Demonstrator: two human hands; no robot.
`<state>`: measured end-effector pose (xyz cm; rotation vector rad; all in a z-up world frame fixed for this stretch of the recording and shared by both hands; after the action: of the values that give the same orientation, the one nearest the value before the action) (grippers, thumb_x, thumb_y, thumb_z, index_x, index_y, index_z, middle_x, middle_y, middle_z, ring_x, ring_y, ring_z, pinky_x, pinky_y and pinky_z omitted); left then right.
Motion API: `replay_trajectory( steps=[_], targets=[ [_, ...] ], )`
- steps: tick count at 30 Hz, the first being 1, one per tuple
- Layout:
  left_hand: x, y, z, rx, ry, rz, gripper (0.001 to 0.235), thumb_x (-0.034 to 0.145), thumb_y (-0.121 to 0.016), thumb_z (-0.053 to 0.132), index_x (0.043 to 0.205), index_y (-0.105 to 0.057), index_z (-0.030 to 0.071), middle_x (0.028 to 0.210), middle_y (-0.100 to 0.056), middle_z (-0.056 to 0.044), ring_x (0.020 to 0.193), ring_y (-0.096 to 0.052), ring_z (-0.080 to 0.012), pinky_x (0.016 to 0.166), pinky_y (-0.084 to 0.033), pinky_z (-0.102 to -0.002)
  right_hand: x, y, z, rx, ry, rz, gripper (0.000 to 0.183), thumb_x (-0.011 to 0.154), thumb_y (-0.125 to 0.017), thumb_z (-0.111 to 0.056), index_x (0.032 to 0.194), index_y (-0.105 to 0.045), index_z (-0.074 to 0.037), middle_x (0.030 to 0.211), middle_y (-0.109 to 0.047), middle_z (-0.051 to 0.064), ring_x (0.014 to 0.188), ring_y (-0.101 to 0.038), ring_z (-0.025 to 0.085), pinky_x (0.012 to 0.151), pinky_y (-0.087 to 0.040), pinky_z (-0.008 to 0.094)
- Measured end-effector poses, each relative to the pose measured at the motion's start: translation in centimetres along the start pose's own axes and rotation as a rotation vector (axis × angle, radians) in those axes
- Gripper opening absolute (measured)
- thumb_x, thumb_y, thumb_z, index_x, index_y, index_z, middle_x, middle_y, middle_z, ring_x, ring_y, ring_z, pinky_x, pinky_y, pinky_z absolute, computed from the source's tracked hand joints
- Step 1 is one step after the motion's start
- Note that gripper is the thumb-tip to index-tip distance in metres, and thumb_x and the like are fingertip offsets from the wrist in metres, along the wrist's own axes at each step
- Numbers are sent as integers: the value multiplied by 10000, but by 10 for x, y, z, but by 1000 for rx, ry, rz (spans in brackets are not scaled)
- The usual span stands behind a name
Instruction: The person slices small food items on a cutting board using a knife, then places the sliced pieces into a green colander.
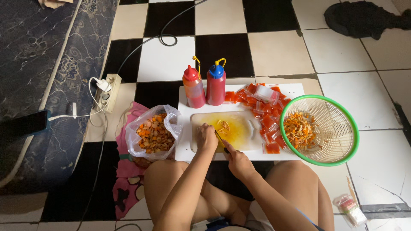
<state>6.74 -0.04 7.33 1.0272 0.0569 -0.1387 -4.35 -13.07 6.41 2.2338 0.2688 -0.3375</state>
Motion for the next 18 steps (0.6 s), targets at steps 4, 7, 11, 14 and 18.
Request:
replay_trajectory(
  steps=[4,7,11,14,18],
  targets=[
    [5,-2,-2,32,21,12,222,753,-719,-20,974,-714,-37,1059,-632,-220,1023,-637,-420,995,-469,-483,-22,9,-6,38,-11,-20,604,976,-405,-146,1529,-322,-373,1164,-684,208,1048,-674,435,889,-571,530],
    [4,-2,-5,52,-23,-6,215,767,-733,1,982,-729,-7,1050,-638,-195,1032,-648,-394,981,-479,-472,-42,20,3,2,-26,-4,597,964,-423,-174,1515,-347,-390,1175,-691,189,1050,-672,423,913,-560,530],
    [16,-12,-42,-325,142,-44,264,752,-661,-35,1003,-699,37,1087,-644,-188,1087,-638,-393,1030,-467,-442,-42,38,-1,148,33,23,578,911,-532,-142,1458,-475,-320,1174,-713,171,1048,-674,430,875,-586,520],
    [24,9,-42,-174,-50,0,223,835,-621,-20,1020,-736,29,1043,-649,-200,1049,-649,-401,986,-500,-440,-47,57,-24,145,78,86,586,919,-513,-94,1468,-467,-294,1150,-731,133,1075,-683,363,914,-572,502],
    [15,27,-70,-97,33,7,199,836,-706,115,1019,-755,174,1001,-677,-78,1033,-678,-305,949,-543,-409,-35,39,-37,171,110,73,582,938,-493,-80,1482,-449,-280,1186,-717,135,1103,-675,343,938,-561,505]
  ],
)
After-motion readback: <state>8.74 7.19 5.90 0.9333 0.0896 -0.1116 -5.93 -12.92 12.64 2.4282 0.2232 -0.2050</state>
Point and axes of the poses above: each hand's wrist, its own x-axis towards the middle knuckle, its own y-axis out of the back of the hand, z = x × y, the point moved 8 cm from there along x, towards the middle knuckle
